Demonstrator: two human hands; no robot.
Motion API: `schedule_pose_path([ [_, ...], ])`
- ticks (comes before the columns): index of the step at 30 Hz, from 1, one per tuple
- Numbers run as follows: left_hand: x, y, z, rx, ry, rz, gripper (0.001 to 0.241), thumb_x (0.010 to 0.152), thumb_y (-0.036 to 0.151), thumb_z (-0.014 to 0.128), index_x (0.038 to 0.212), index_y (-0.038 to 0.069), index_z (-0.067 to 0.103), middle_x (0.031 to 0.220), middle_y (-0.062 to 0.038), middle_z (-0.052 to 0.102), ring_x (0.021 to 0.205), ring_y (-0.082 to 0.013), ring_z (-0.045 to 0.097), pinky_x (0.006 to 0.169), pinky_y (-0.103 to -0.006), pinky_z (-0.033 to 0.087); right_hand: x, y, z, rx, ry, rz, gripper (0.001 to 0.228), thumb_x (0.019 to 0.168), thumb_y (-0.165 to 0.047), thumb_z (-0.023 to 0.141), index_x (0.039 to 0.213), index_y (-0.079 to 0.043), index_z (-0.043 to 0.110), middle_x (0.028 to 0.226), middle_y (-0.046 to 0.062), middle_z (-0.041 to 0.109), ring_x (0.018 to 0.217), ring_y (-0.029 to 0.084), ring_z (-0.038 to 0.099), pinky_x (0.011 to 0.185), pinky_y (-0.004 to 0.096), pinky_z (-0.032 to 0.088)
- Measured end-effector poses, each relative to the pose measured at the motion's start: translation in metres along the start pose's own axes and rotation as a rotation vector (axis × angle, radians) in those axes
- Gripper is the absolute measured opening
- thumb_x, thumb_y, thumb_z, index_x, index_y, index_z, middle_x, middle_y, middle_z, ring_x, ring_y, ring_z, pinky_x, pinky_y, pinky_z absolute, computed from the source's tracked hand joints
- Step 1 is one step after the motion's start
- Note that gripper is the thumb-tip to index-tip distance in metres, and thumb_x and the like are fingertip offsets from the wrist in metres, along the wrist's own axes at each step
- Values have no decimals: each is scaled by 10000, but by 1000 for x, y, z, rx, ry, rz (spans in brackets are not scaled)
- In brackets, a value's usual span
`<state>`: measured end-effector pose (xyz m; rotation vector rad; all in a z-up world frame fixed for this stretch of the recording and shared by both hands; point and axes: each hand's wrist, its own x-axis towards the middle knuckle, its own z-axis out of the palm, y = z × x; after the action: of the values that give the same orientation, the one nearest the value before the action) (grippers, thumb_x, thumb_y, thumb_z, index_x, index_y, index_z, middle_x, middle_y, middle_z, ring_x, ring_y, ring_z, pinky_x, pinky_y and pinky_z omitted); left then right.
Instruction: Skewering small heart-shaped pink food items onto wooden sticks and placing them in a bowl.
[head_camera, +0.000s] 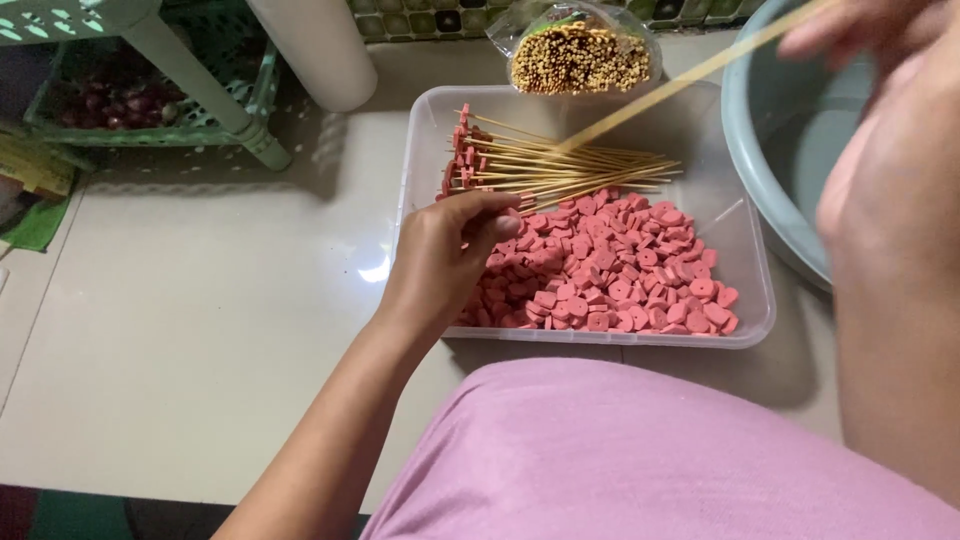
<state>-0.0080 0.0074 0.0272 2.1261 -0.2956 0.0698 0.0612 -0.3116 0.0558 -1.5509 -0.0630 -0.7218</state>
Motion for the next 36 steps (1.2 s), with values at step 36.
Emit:
schedule_pose_path([
  [36,10,0,5,65,-106,50,156,992,224,658,1081,108,714,848,-114,767,830,-328,750,744,-445,590,-133,-24,29,-706,-613,-61,176,924,-221,729,1070,-235,826,818,52,729,797,268,715,748,375,561],
])
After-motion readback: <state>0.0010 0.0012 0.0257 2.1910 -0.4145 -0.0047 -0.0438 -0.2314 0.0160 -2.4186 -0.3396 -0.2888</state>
